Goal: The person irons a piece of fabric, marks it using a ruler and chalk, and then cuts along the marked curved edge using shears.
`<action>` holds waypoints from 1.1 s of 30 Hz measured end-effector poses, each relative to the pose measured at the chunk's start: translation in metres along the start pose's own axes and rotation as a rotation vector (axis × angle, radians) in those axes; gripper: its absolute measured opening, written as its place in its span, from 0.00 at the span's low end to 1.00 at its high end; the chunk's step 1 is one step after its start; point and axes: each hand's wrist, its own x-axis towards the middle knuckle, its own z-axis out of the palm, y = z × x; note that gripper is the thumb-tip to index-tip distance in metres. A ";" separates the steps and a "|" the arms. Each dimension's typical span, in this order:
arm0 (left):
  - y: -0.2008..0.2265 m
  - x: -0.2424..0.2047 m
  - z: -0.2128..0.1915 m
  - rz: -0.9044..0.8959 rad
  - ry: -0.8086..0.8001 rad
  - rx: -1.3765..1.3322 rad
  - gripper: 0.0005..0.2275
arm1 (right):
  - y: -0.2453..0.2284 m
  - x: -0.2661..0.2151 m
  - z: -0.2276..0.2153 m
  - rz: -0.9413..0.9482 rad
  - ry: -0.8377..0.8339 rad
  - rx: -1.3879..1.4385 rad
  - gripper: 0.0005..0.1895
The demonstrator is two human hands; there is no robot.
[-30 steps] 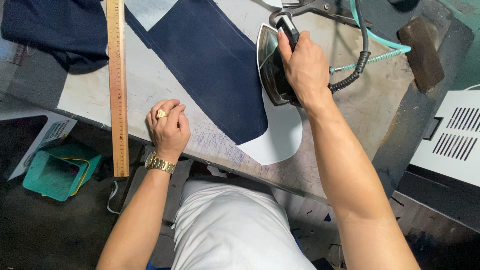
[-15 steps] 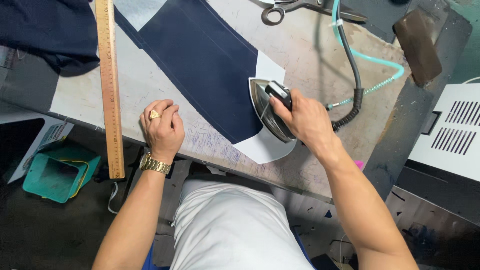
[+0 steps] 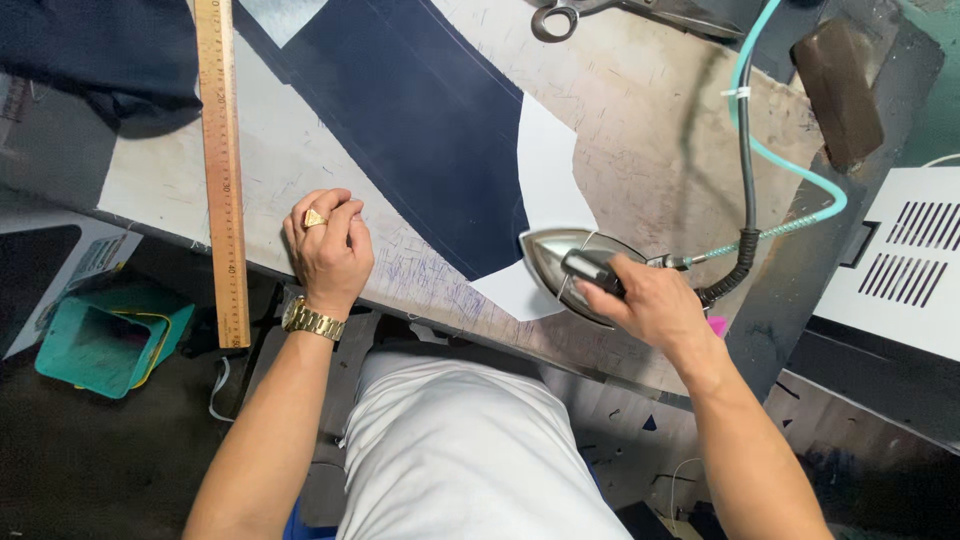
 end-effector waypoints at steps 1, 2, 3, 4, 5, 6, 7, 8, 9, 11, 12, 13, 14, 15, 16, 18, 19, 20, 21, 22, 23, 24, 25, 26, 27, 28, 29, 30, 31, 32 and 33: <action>0.000 -0.001 -0.001 -0.004 -0.001 0.001 0.05 | -0.002 -0.003 0.002 -0.001 -0.003 -0.002 0.29; 0.000 0.000 -0.001 -0.002 0.001 0.002 0.04 | -0.004 -0.007 0.003 -0.124 -0.013 -0.091 0.29; 0.000 0.001 -0.001 0.000 0.003 0.003 0.04 | -0.005 -0.010 0.005 -0.247 -0.023 -0.179 0.30; 0.001 0.001 -0.001 -0.001 0.005 0.002 0.04 | -0.008 -0.009 0.012 -0.247 -0.023 -0.181 0.30; 0.001 0.002 -0.001 -0.003 0.005 0.001 0.04 | -0.011 -0.008 0.019 -0.367 0.069 -0.209 0.28; 0.001 0.002 -0.002 -0.005 0.004 0.000 0.04 | -0.013 -0.007 0.026 -0.488 0.162 -0.235 0.25; 0.000 0.001 -0.001 -0.006 0.005 0.000 0.04 | -0.025 -0.005 0.028 -0.489 0.161 -0.236 0.25; -0.001 -0.001 0.000 -0.004 0.006 0.005 0.04 | -0.036 -0.004 0.031 -0.528 0.179 -0.223 0.25; -0.001 -0.002 0.002 -0.001 0.008 0.009 0.04 | -0.047 -0.003 0.033 -0.567 0.198 -0.210 0.25; -0.002 -0.002 0.001 0.003 0.008 0.012 0.04 | -0.076 -0.001 0.035 -0.604 0.215 -0.206 0.25; -0.002 -0.001 0.001 0.007 0.010 0.015 0.04 | -0.090 0.000 0.035 -0.642 0.233 -0.204 0.24; -0.003 -0.002 0.001 0.011 0.010 0.013 0.04 | -0.099 0.000 0.040 -0.640 0.236 -0.203 0.24; -0.004 -0.003 0.001 0.020 0.005 0.012 0.04 | -0.108 0.000 0.044 -0.670 0.252 -0.209 0.24; -0.005 -0.004 0.002 0.030 0.000 0.011 0.04 | -0.117 0.000 0.048 -0.701 0.268 -0.216 0.24; -0.004 -0.003 0.000 0.037 0.000 0.009 0.04 | -0.117 -0.003 0.051 -0.696 0.274 -0.213 0.24; -0.001 0.000 -0.002 0.020 0.002 -0.025 0.05 | -0.119 -0.008 0.057 -0.681 0.281 -0.193 0.24; -0.003 -0.001 -0.001 0.027 0.001 -0.029 0.05 | -0.112 -0.014 0.057 -0.674 0.287 -0.191 0.24; -0.004 -0.003 0.000 0.025 -0.001 -0.029 0.05 | -0.104 -0.020 0.056 -0.607 0.303 -0.179 0.24; -0.006 -0.004 0.001 0.023 -0.002 -0.029 0.05 | -0.097 -0.026 0.056 -0.539 0.318 -0.167 0.25; -0.004 -0.003 0.000 0.024 0.000 -0.032 0.05 | -0.085 -0.030 0.058 -0.537 0.320 -0.169 0.25; -0.003 -0.002 -0.001 0.013 -0.001 -0.026 0.05 | -0.074 -0.034 0.061 -0.417 0.307 -0.132 0.26; -0.001 -0.001 -0.002 0.003 -0.003 -0.021 0.05 | -0.062 -0.038 0.063 -0.296 0.294 -0.094 0.26; -0.001 -0.001 -0.001 0.005 -0.002 -0.025 0.05 | -0.051 -0.041 0.065 -0.293 0.296 -0.096 0.26; -0.001 -0.001 -0.001 0.003 -0.007 -0.013 0.05 | -0.040 -0.043 0.068 -0.097 0.254 -0.038 0.27; -0.001 -0.001 -0.001 0.002 -0.012 -0.002 0.05 | -0.030 -0.046 0.071 0.097 0.212 0.020 0.29; 0.000 0.000 -0.002 0.000 -0.010 -0.001 0.05 | -0.026 -0.044 0.069 0.095 0.212 0.018 0.29; 0.002 0.001 -0.003 -0.003 -0.015 0.005 0.05 | -0.022 -0.042 0.067 0.211 0.225 0.108 0.28; 0.003 0.002 -0.004 -0.004 -0.020 0.009 0.05 | -0.018 -0.040 0.065 0.328 0.239 0.199 0.28; 0.003 0.001 -0.003 -0.005 -0.019 0.009 0.05 | -0.021 -0.037 0.061 0.327 0.239 0.197 0.28; 0.002 0.000 -0.003 -0.006 -0.021 0.018 0.05 | -0.024 -0.034 0.058 0.317 0.243 0.207 0.27; 0.002 0.000 -0.002 -0.008 -0.023 0.026 0.05 | -0.027 -0.031 0.054 0.308 0.247 0.216 0.27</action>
